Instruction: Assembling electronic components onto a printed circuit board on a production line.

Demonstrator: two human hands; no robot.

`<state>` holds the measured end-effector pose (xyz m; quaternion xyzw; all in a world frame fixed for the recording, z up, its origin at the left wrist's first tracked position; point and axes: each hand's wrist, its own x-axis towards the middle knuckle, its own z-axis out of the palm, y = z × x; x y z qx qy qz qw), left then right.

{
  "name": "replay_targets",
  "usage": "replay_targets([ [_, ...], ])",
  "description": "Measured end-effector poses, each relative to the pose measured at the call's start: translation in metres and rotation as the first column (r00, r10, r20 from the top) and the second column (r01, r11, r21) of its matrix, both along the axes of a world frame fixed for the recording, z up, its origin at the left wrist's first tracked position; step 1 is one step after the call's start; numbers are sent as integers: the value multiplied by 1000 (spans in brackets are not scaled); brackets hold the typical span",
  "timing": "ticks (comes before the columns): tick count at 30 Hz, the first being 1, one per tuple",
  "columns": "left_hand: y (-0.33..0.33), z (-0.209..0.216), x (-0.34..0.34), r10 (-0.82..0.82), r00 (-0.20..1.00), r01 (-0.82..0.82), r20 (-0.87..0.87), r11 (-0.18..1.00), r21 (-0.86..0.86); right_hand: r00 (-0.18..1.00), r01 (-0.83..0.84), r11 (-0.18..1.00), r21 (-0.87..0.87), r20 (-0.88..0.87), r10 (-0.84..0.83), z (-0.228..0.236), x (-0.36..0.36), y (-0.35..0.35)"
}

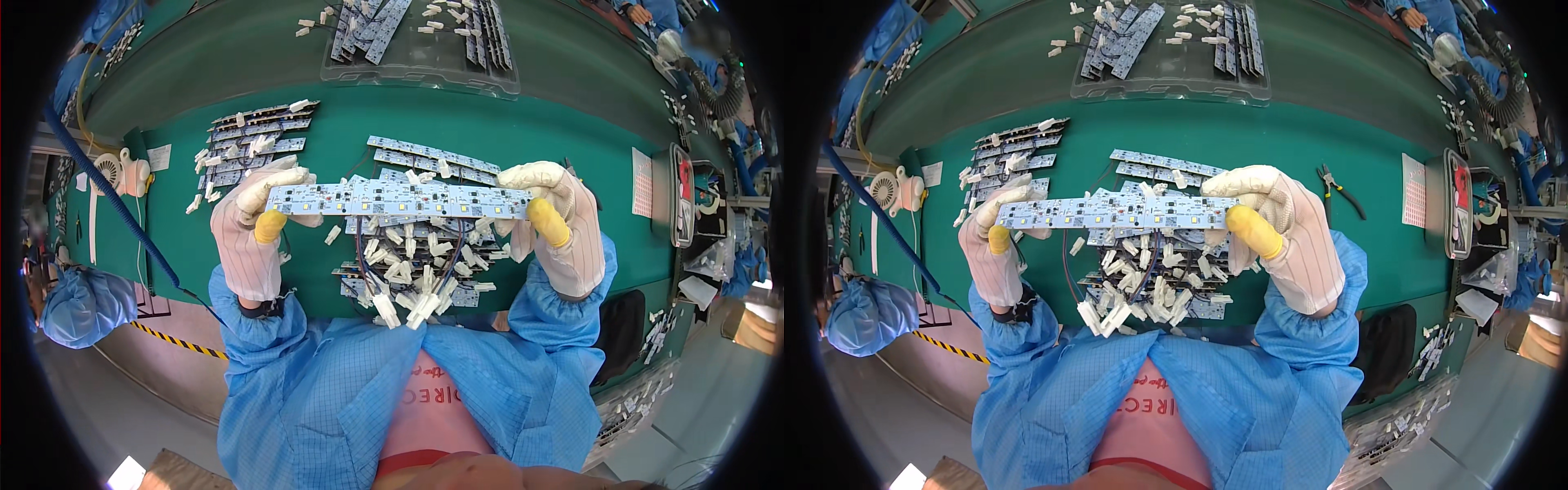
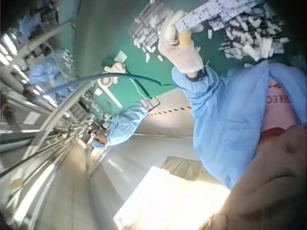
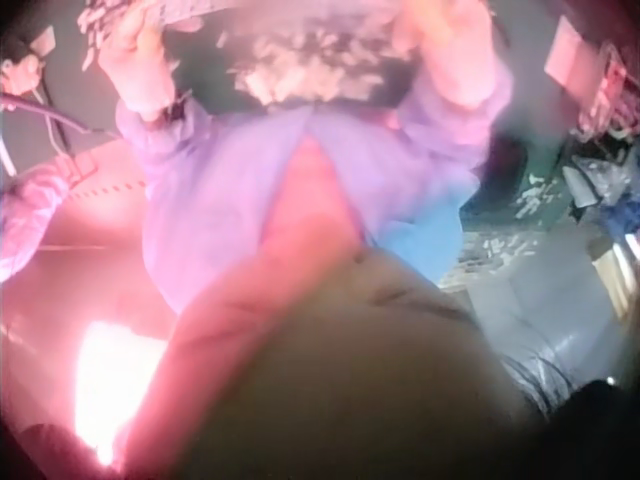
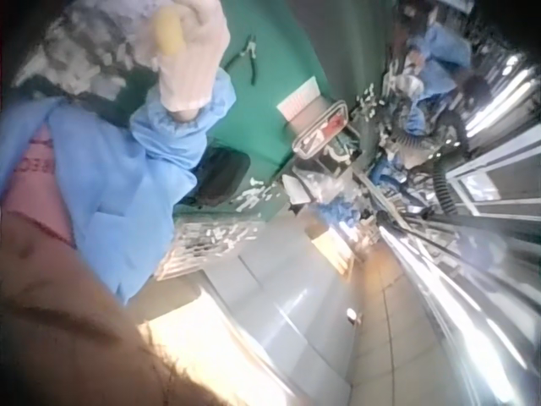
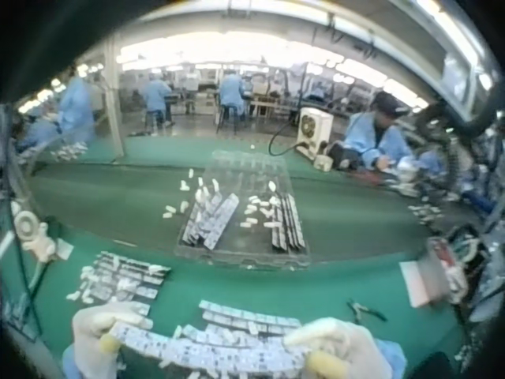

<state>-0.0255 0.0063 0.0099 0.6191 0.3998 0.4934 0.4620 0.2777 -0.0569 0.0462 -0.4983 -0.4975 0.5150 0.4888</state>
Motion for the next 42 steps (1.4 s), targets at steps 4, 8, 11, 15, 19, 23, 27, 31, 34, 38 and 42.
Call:
replay_targets([
  [4,2,-5,3,94,994,-87,-48,988,129,998,40,998,51,53,-43,3,-7,-2],
  [8,1,-11,1,138,988,-126,-63,979,163,992,38,999,36,121,-42,6,-5,-3],
  [11,1,-8,5,170,985,-169,-22,984,54,998,27,998,48,-52,-24,7,-12,-3],
  [15,8,1,0,154,937,-180,-314,982,-54,995,-92,995,31,-26,93,11,-2,-4],
  [19,8,-3,-2,108,951,-110,-291,994,12,995,-100,994,43,-10,100,7,-1,-5],
  [23,6,1,6,126,956,-124,-264,992,27,993,-93,996,-9,-67,92,11,-3,-5],
  [27,6,0,2,97,971,-109,-220,993,-45,989,-96,995,-6,-117,95,9,-2,-6],
  [31,3,-5,4,109,993,-112,-35,991,-79,994,-48,998,37,-94,51,8,-2,-4],
  [34,2,-4,5,94,996,-93,4,992,-81,997,-47,997,56,-57,51,1,1,-1],
  [38,-1,-3,3,79,996,-76,28,992,-97,998,-17,997,70,63,13,1,-2,2],
  [42,-4,3,-1,25,996,-17,89,996,-86,991,20,995,98,128,-33,3,-7,5],
])
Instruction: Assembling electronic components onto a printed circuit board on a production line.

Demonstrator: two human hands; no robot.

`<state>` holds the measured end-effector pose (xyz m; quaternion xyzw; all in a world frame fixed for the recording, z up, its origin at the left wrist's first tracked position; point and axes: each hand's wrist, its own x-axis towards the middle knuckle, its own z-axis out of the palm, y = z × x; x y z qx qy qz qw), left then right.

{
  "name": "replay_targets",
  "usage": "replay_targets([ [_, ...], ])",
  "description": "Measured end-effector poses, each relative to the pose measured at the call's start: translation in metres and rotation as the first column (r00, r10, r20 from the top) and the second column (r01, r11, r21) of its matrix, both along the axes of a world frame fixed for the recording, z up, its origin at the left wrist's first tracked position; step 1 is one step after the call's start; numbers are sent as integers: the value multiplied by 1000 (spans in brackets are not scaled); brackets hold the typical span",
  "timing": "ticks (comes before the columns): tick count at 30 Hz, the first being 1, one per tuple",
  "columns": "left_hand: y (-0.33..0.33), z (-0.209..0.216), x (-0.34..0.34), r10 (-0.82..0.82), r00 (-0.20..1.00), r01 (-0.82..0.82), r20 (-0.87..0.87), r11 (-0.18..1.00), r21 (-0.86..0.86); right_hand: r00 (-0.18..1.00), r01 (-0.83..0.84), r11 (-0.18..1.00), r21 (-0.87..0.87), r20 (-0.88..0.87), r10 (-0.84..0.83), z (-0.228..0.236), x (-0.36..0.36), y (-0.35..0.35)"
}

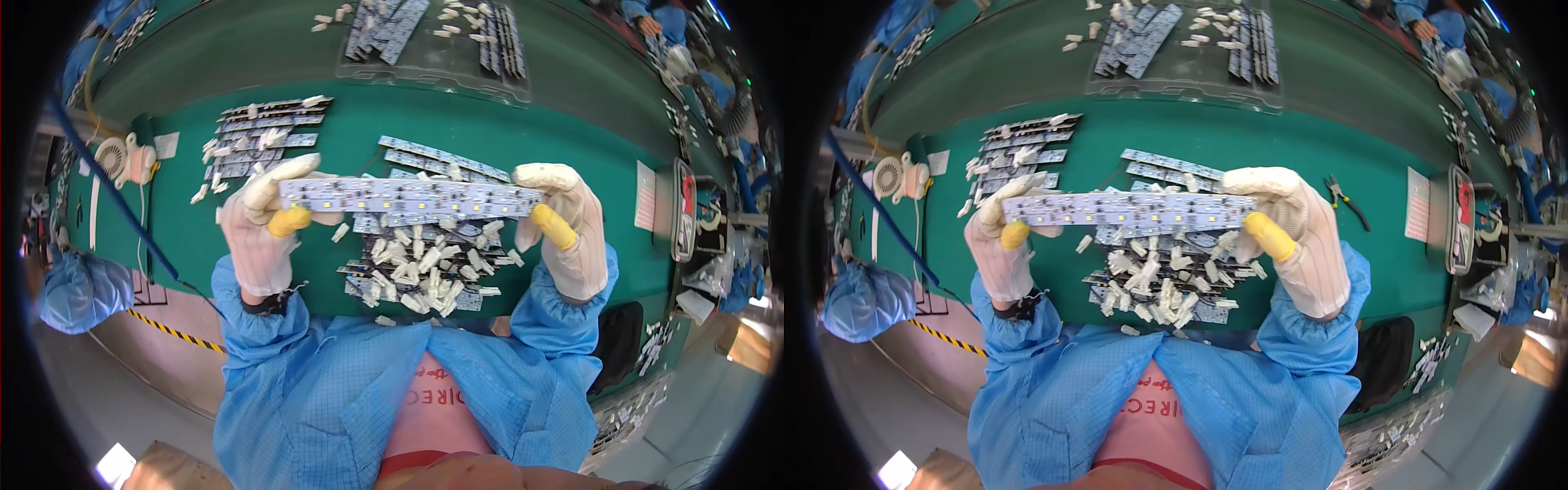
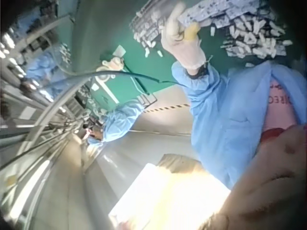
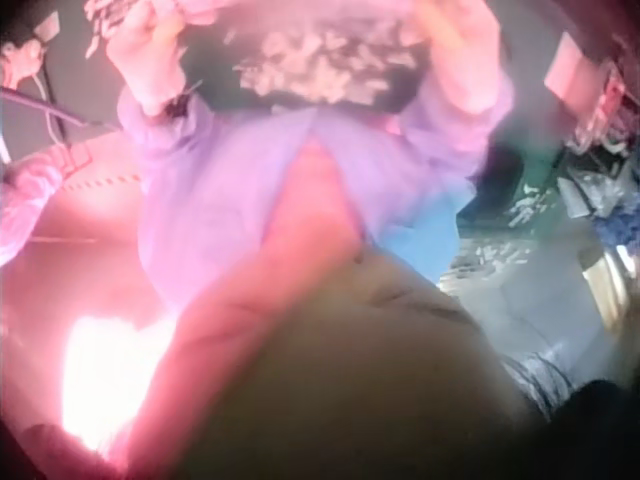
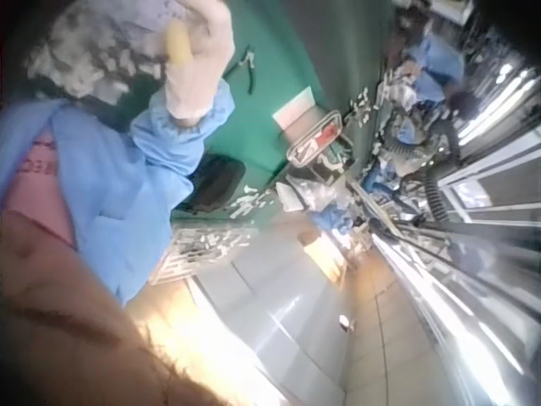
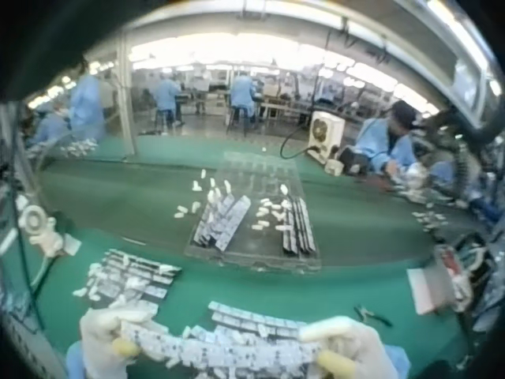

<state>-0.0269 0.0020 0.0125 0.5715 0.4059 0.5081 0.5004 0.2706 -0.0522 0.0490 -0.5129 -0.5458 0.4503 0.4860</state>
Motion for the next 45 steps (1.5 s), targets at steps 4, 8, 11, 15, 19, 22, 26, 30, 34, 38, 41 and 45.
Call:
replay_targets([
  [4,-6,9,8,-20,1000,20,-8,1000,-13,996,4,1000,-1,95,-4,-4,5,4],
  [8,-9,19,9,31,973,-4,-227,993,120,993,-10,1000,-21,116,12,-12,8,9],
  [11,-12,21,9,-22,992,36,-126,994,108,994,-39,999,-7,98,40,-17,11,12],
  [15,-9,13,11,-44,996,46,83,999,-17,997,16,1000,-4,77,-16,-14,6,7],
  [19,2,7,7,113,952,-119,-284,993,-2,1000,13,999,-51,-13,-14,0,-6,-1],
  [22,9,6,14,160,898,-165,-409,986,23,990,-118,990,-83,-90,111,5,1,-10],
  [26,9,6,19,167,879,-213,-446,976,-54,966,-203,972,-121,-189,178,10,-1,-12],
  [30,11,1,19,172,885,-174,-433,984,36,970,-173,979,-110,-190,150,11,0,-12],
  [34,9,0,15,177,927,-157,-329,984,87,987,-154,987,-49,-46,152,5,9,-10],
  [38,6,-2,11,193,944,-178,-267,981,79,990,-122,992,-35,62,124,2,11,-6],
  [41,2,-3,9,177,965,-174,-192,984,31,993,-106,993,-49,40,108,1,8,-3],
  [45,-5,6,6,55,988,-67,-141,994,-82,964,-26,999,41,266,14,-4,6,0],
])
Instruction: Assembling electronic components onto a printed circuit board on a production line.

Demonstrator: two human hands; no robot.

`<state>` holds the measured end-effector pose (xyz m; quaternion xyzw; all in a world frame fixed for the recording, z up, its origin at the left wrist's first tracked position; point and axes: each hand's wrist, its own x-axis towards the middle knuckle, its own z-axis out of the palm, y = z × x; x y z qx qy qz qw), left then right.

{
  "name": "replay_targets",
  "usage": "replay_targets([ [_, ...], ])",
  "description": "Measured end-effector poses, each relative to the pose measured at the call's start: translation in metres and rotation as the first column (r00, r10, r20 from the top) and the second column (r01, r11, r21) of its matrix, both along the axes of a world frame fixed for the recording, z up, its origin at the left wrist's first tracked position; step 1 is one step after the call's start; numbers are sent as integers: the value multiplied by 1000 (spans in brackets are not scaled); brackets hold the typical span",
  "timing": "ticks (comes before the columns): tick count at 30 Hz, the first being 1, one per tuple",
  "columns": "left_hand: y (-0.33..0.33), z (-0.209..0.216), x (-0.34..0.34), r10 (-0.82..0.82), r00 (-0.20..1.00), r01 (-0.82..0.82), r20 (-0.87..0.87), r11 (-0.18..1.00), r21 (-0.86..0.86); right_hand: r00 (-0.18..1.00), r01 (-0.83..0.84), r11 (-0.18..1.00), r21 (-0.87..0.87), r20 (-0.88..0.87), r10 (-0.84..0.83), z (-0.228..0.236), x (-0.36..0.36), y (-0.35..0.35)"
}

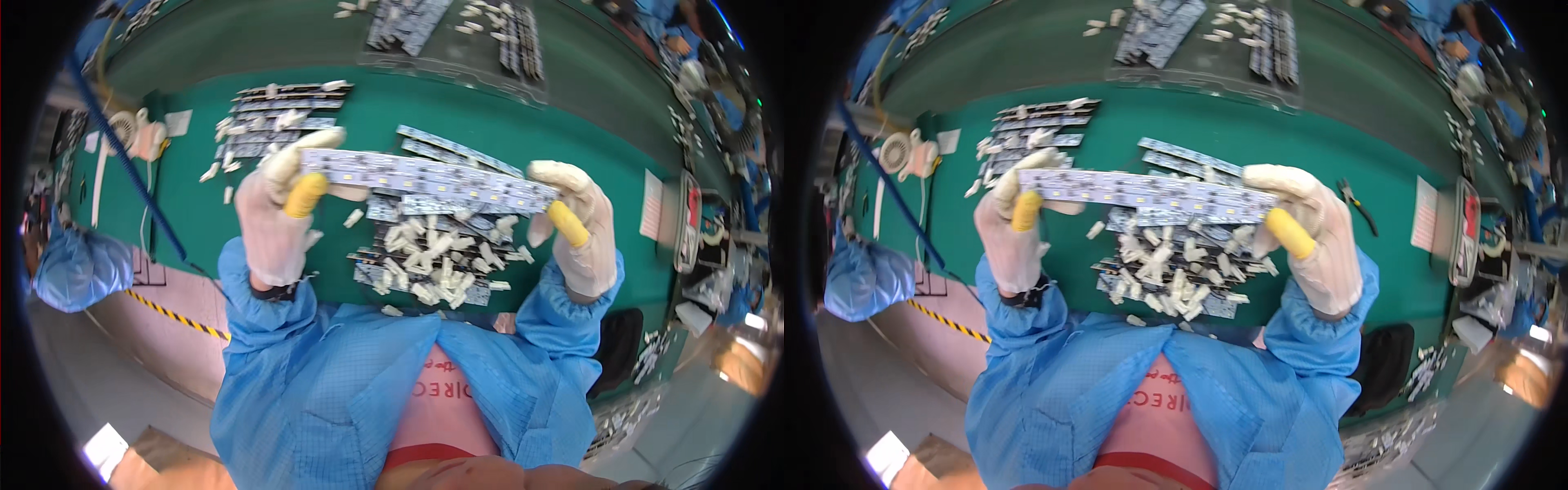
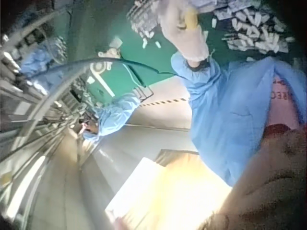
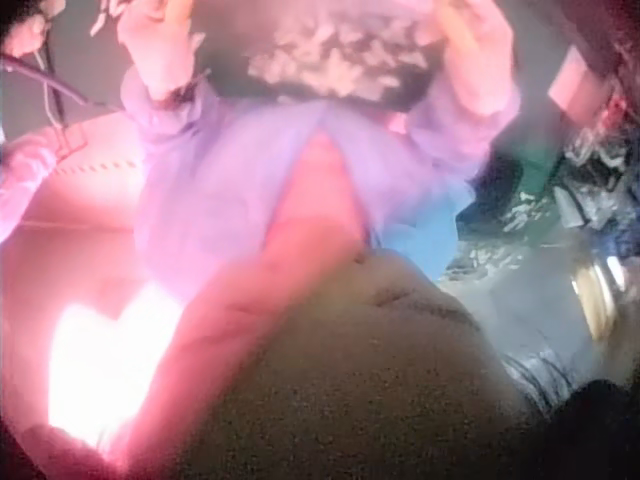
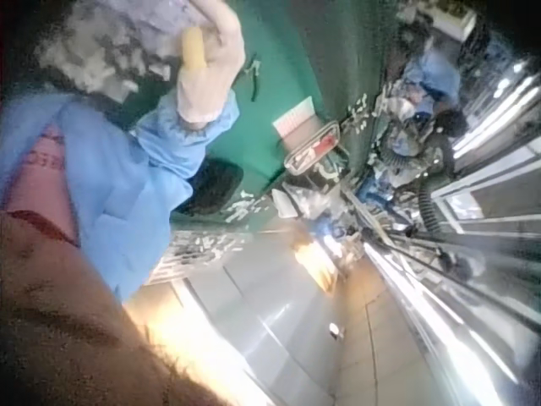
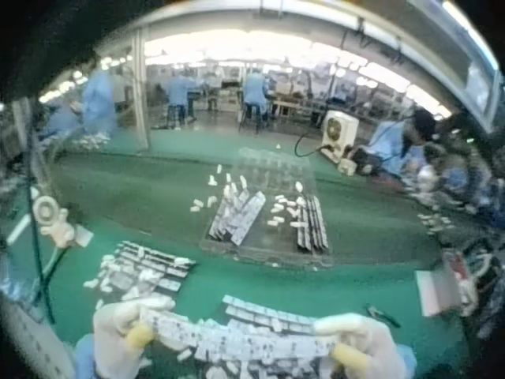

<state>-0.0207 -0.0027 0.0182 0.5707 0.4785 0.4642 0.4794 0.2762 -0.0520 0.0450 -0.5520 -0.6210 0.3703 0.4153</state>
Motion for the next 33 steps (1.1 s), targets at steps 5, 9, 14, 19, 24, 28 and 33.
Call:
replay_targets([
  [5,-4,12,3,-147,983,136,114,986,96,990,-24,999,-43,-143,17,-11,7,7],
  [9,-12,4,12,-332,745,285,578,943,174,994,-74,997,-15,-80,72,-14,3,16],
  [14,11,-4,-7,-283,955,283,88,959,7,977,-36,995,-94,-215,15,-29,-1,20],
  [19,16,-22,-5,-77,976,87,-204,996,38,971,8,993,-120,-235,-36,-19,7,13],
  [24,20,-40,-7,148,832,-11,-535,968,251,981,-105,979,-176,-182,73,4,-2,-2],
  [28,24,-36,3,47,982,-25,-184,993,118,983,-138,984,-114,-139,121,9,-5,-6],
  [33,18,-30,9,181,955,-168,-236,983,77,906,-136,972,-191,-421,44,3,-4,-5],
])
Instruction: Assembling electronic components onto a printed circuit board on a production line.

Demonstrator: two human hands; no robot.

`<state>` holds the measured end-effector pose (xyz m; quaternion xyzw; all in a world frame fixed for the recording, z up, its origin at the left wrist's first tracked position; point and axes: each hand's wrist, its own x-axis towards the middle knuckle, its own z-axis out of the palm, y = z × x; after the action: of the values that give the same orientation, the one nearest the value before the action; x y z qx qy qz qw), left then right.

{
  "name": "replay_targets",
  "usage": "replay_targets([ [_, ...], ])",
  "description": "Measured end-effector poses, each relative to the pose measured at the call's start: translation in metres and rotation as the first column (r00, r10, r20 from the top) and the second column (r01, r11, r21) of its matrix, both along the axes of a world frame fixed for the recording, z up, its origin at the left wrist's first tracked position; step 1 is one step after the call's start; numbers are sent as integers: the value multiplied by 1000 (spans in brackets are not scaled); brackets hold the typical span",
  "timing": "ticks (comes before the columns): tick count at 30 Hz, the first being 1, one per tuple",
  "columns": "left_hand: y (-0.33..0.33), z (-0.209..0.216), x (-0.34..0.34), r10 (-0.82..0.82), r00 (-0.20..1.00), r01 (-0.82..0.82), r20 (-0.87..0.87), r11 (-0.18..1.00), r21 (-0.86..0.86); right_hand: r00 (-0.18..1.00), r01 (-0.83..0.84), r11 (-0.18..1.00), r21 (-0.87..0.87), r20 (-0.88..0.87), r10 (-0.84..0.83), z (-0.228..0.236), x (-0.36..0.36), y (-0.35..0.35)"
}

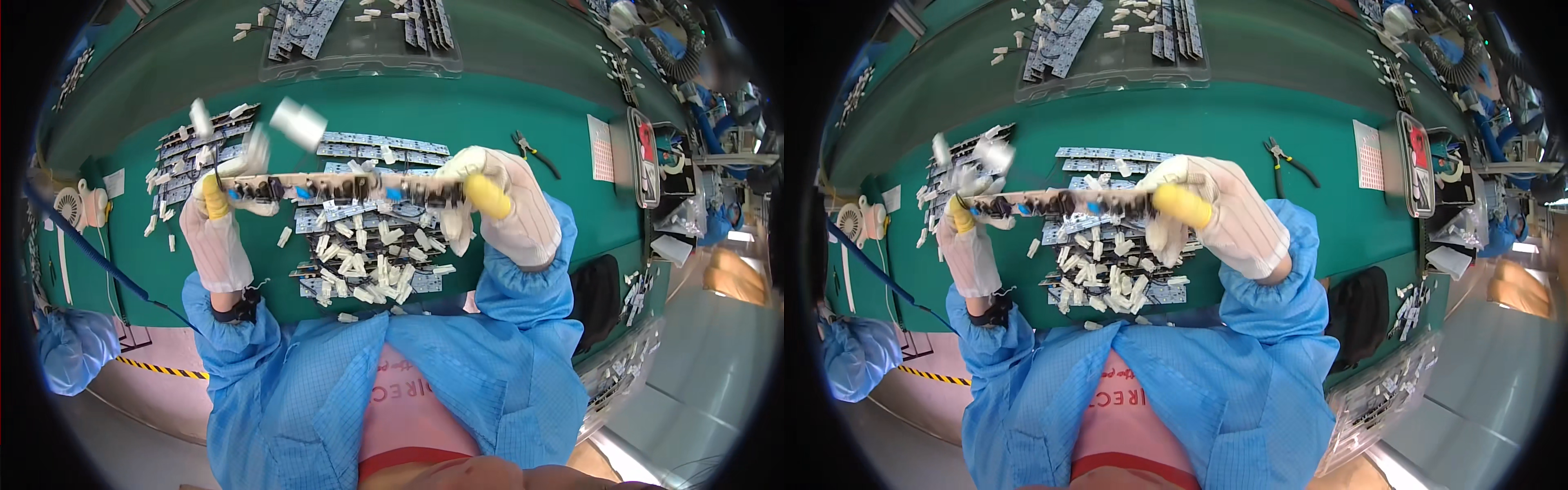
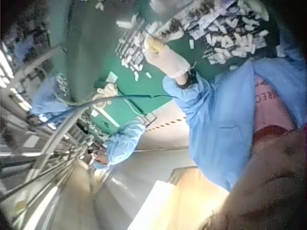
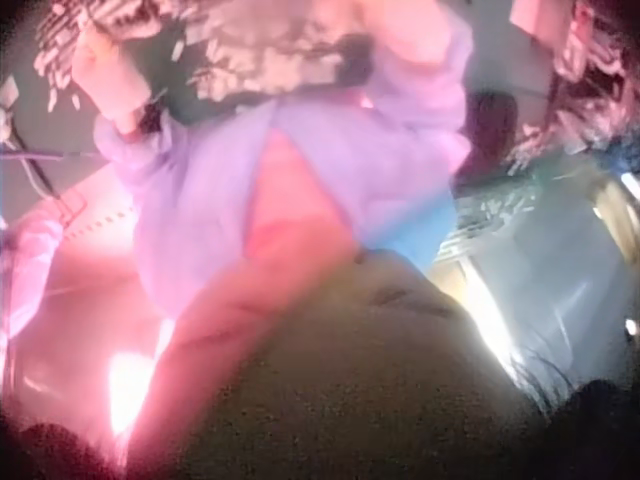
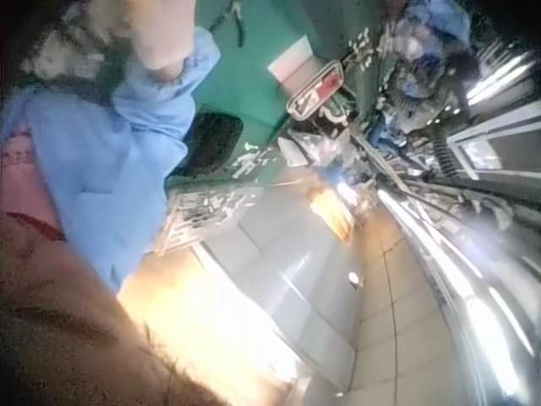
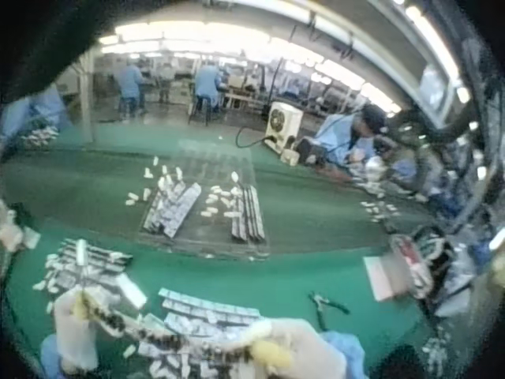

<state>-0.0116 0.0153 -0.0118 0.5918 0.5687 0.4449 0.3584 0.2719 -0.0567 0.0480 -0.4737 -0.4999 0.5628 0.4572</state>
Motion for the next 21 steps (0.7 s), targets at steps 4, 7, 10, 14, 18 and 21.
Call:
replay_targets([
  [4,-6,3,-2,-119,992,118,42,993,19,990,-47,998,-43,-136,41,-24,12,7],
  [7,-9,7,-5,-151,978,157,147,987,-31,963,-70,997,9,-261,70,-46,19,9],
  [10,-8,-6,-14,-187,948,183,256,982,38,964,-35,999,-28,-265,26,-44,18,14],
  [14,-2,9,-12,-279,953,271,117,959,81,972,99,993,-67,-206,-111,-32,5,16],
  [18,-5,2,-1,-313,932,274,185,939,206,985,129,991,-24,-116,-131,-34,4,26],
  [21,5,16,-7,-414,827,423,380,904,63,985,148,989,-6,-91,-148,-34,1,27],
])
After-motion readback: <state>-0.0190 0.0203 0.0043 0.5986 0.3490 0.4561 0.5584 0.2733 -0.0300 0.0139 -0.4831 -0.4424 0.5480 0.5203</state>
